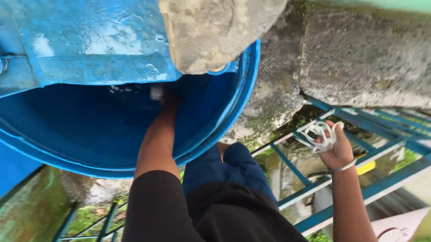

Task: Hand-washing a white reusable face mask using soap and water from a large barrel on a balcony.

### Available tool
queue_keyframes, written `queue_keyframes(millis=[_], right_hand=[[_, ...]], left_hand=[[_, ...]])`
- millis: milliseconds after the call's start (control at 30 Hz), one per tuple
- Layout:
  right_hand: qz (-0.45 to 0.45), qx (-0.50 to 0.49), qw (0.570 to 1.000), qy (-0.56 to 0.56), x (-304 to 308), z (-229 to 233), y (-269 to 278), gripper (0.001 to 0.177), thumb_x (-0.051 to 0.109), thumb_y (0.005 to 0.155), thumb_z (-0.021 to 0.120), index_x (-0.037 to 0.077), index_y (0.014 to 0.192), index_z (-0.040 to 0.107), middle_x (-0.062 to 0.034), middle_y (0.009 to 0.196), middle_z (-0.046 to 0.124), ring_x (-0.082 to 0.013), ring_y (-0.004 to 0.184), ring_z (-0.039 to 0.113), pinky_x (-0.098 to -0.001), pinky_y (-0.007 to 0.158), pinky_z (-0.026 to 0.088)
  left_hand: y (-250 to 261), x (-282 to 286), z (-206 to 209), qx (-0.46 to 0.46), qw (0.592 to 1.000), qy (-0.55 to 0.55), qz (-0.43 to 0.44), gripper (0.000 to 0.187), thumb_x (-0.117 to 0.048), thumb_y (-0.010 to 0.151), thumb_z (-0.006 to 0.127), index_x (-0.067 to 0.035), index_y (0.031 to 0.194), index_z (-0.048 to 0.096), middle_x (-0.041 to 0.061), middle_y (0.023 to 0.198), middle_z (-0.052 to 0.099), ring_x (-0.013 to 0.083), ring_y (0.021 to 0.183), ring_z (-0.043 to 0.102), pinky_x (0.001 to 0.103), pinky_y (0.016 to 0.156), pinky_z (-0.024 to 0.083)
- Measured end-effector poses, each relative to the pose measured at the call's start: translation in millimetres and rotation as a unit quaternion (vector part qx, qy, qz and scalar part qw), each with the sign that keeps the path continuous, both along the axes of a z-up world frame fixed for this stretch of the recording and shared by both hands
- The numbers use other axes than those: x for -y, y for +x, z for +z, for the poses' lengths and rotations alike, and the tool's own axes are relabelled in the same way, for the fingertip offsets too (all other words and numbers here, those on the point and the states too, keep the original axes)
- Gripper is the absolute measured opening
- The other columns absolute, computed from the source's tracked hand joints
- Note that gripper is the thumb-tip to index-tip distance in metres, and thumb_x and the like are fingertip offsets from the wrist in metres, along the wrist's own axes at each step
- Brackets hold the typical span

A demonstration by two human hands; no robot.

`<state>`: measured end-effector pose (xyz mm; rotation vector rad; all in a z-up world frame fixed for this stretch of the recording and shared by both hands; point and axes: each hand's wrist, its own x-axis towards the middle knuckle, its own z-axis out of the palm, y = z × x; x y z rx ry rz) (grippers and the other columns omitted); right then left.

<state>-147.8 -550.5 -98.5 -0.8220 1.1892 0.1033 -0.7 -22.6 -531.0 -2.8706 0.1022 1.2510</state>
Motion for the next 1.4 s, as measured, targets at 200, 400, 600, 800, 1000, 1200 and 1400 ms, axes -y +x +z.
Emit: queue_keyframes(millis=[200,400,600,800,1000,1200,1400], right_hand=[[-0.111,0.113,0.978,0.135,-13,-12,-8,0.028,0.034,0.113,0.052,0.007,0.111,0.057,-0.0079,0.096,0.067,-0.0206,0.084,0.065,-0.0341,0.078,0.06],[-0.111,0.301,0.929,0.183,-48,11,-6,0.025,0.018,0.11,0.053,0.004,0.129,0.061,-0.0072,0.109,0.067,-0.0088,0.079,0.062,-0.0172,0.059,0.053],[-0.176,0.403,0.879,0.183,-48,5,-38,0.022,0.026,0.114,0.049,0.014,0.097,0.057,0.0041,0.07,0.051,-0.0058,0.052,0.039,-0.0209,0.037,0.025],[-0.422,0.275,0.864,0.023,-53,19,-95,0.038,0.031,0.094,0.058,0.025,0.061,0.041,0.0048,0.049,0.04,-0.0144,0.036,0.038,-0.0286,0.027,0.026],[-0.519,0.261,0.808,0.095,-30,125,-141,0.02,0.018,0.104,0.049,0.001,0.099,0.057,-0.0119,0.084,0.061,-0.0252,0.067,0.06,-0.0384,0.061,0.056],[-0.462,0.415,0.783,-0.023,63,12,-292,0.007,0.008,0.114,0.054,0.003,0.111,0.059,-0.0021,0.084,0.053,-0.0106,0.061,0.048,-0.0264,0.053,0.046],[-0.623,0.137,0.755,-0.156,29,79,-344,0.029,0.041,0.1,0.054,0.018,0.082,0.05,0.0041,0.06,0.039,-0.0086,0.041,0.035,-0.0227,0.032,0.024]], left_hand=[[27,-11,67,-0.048,0.955,-0.294,-0.016,0.045,-0.044,0.103,0.047,-0.008,0.096,0.072,0.014,0.094,0.067,0.0288,0.088,0.063,0.044,0.077,0.046],[27,-25,402,0.014,0.843,-0.425,0.33,0.05,-0.047,0.101,0.07,-0.003,0.076,0.063,-0.002,0.071,0.056,0.0065,0.066,0.046,0.027,0.058,0.035],[8,-82,506,0.087,0.817,-0.485,0.298,0.033,-0.024,0.111,0.07,0.006,0.096,0.071,0.005,0.089,0.07,0.0089,0.082,0.059,0.025,0.074,0.044],[1,73,669,0.121,0.865,-0.47,-0.13,0.021,-0.021,0.1,0.068,-0.002,0.1,0.075,0.011,0.084,0.07,0.0171,0.071,0.068,0.029,0.067,0.05],[-109,308,666,0.057,0.814,-0.43,-0.387,0.042,-0.048,0.096,0.061,-0.011,0.087,0.079,0.017,0.08,0.072,0.0392,0.071,0.069,0.05,0.064,0.054],[-190,412,630,-0.159,0.766,-0.572,-0.246,0.044,-0.044,0.097,0.06,-0.002,0.093,0.072,0.022,0.076,0.07,0.0324,0.064,0.067,0.043,0.065,0.051],[-196,412,620,-0.225,0.816,-0.486,-0.219,0.046,-0.043,0.095,0.065,0.001,0.087,0.073,0.021,0.075,0.07,0.0291,0.071,0.069,0.043,0.065,0.051]])
